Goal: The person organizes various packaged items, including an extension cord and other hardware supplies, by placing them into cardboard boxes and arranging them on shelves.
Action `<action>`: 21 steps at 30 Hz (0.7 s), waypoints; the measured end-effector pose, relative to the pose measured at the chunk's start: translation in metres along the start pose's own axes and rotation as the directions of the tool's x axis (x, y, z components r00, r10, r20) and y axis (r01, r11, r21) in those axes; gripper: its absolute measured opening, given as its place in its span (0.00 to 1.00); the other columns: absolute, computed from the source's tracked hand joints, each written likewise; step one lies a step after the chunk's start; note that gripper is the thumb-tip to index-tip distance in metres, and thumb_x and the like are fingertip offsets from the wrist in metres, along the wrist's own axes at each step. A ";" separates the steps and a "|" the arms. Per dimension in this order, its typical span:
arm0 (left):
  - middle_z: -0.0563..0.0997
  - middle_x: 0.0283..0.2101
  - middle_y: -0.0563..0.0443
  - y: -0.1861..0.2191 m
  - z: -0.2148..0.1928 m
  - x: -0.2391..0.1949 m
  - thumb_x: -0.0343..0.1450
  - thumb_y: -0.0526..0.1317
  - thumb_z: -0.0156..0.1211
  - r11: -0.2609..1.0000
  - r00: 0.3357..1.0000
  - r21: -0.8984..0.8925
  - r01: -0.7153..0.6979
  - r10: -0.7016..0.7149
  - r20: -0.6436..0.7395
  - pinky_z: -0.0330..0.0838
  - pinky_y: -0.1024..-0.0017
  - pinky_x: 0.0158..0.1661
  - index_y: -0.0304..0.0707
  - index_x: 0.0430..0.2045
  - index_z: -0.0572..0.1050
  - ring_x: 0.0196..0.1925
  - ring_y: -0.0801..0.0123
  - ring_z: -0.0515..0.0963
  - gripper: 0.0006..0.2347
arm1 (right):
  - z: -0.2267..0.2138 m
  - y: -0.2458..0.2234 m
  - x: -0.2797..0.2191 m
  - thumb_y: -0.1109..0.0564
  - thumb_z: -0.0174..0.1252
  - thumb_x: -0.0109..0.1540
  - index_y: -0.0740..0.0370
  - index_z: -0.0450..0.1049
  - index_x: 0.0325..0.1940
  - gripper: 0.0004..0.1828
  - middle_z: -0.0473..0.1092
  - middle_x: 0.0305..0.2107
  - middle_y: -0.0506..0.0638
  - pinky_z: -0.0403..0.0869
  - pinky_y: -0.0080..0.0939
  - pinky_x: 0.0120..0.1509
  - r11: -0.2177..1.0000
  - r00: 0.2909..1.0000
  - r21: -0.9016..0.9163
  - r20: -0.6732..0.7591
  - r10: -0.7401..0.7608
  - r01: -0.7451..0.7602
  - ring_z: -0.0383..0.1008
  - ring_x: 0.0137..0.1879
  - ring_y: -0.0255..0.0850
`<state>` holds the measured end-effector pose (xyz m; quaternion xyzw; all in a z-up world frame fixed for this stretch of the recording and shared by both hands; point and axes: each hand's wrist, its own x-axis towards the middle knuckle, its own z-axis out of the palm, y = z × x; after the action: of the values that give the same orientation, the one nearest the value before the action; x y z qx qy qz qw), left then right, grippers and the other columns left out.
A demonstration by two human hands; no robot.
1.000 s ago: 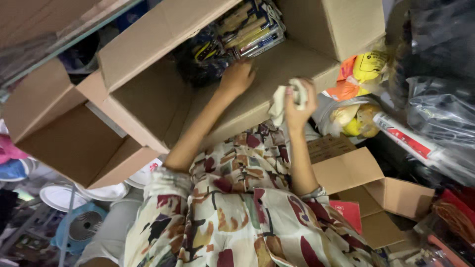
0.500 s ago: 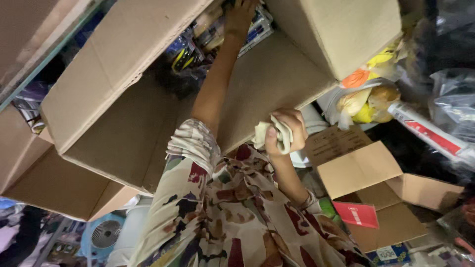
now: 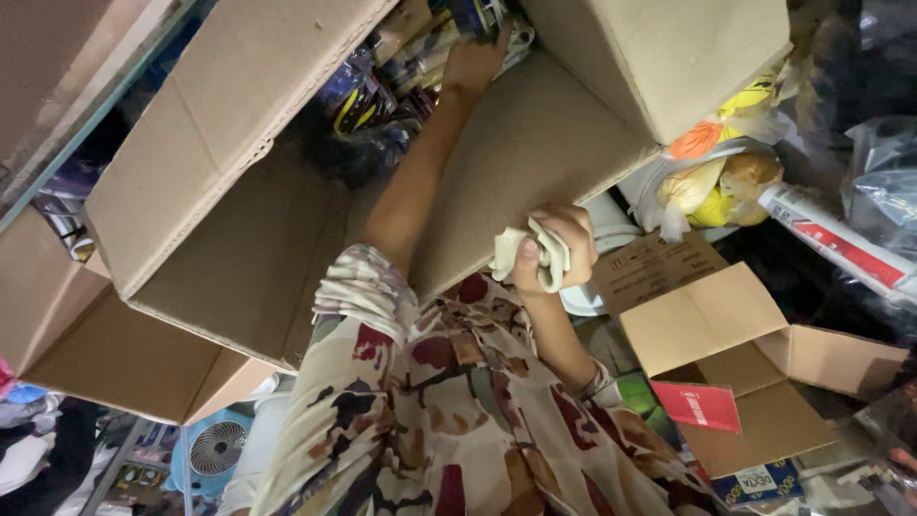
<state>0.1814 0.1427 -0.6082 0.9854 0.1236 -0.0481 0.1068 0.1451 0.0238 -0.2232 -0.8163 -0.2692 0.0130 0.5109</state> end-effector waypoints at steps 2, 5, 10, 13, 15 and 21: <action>0.84 0.25 0.44 0.009 -0.014 -0.011 0.66 0.32 0.58 0.998 0.993 0.053 0.020 -0.026 0.111 0.74 0.69 0.21 0.36 0.69 0.61 0.21 0.67 0.83 0.31 | 0.006 0.004 0.002 0.45 0.60 0.66 0.68 0.72 0.41 0.20 0.74 0.33 0.57 0.75 0.44 0.43 1.000 1.000 0.014 -0.023 -0.015 0.016 0.76 0.37 0.47; 0.85 0.31 0.43 0.020 -0.033 -0.011 0.71 0.35 0.53 0.988 0.927 -0.032 0.153 -0.132 0.352 0.76 0.63 0.25 0.28 0.63 0.66 0.29 0.62 0.85 0.23 | 0.004 0.000 0.007 0.47 0.60 0.66 0.68 0.72 0.43 0.18 0.74 0.35 0.57 0.74 0.44 0.45 1.000 1.000 -0.006 0.006 0.004 -0.004 0.75 0.40 0.47; 0.83 0.48 0.41 0.031 -0.071 -0.036 0.74 0.38 0.50 0.942 0.765 -0.198 0.271 -0.086 0.638 0.78 0.54 0.41 0.42 0.45 0.82 0.49 0.51 0.84 0.12 | 0.006 0.004 0.013 0.52 0.60 0.67 0.69 0.72 0.45 0.15 0.73 0.37 0.58 0.73 0.46 0.50 0.996 0.999 0.085 0.035 0.020 -0.023 0.74 0.43 0.48; 0.82 0.48 0.38 0.011 -0.120 -0.045 0.68 0.37 0.56 0.913 0.808 -0.302 0.274 -0.049 0.587 0.75 0.49 0.44 0.39 0.42 0.80 0.50 0.48 0.82 0.12 | 0.006 0.018 0.008 0.52 0.58 0.68 0.69 0.72 0.48 0.15 0.73 0.40 0.58 0.72 0.45 0.53 0.980 0.994 0.169 0.018 0.105 -0.106 0.72 0.45 0.47; 0.81 0.46 0.33 -0.006 -0.171 -0.052 0.65 0.33 0.57 0.876 0.861 -0.396 0.276 -0.042 0.507 0.74 0.48 0.45 0.34 0.45 0.76 0.49 0.43 0.81 0.14 | 0.004 0.034 0.006 0.50 0.55 0.70 0.67 0.72 0.51 0.16 0.73 0.43 0.56 0.72 0.44 0.55 0.941 0.978 0.270 0.015 0.208 -0.204 0.72 0.47 0.45; 0.80 0.40 0.28 0.021 -0.371 -0.114 0.78 0.42 0.49 0.553 0.966 -0.797 0.242 -0.217 0.142 0.72 0.50 0.44 0.30 0.48 0.72 0.44 0.37 0.81 0.13 | -0.031 0.054 0.027 0.38 0.39 0.68 0.56 0.67 0.63 0.28 0.73 0.52 0.52 0.77 0.44 0.57 0.350 0.766 0.874 0.040 0.641 -0.339 0.77 0.53 0.39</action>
<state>0.1023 0.1792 -0.2294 0.8030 0.2575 -0.0134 0.5373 0.2006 -0.0072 -0.2468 -0.4955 0.1173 0.1676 0.8442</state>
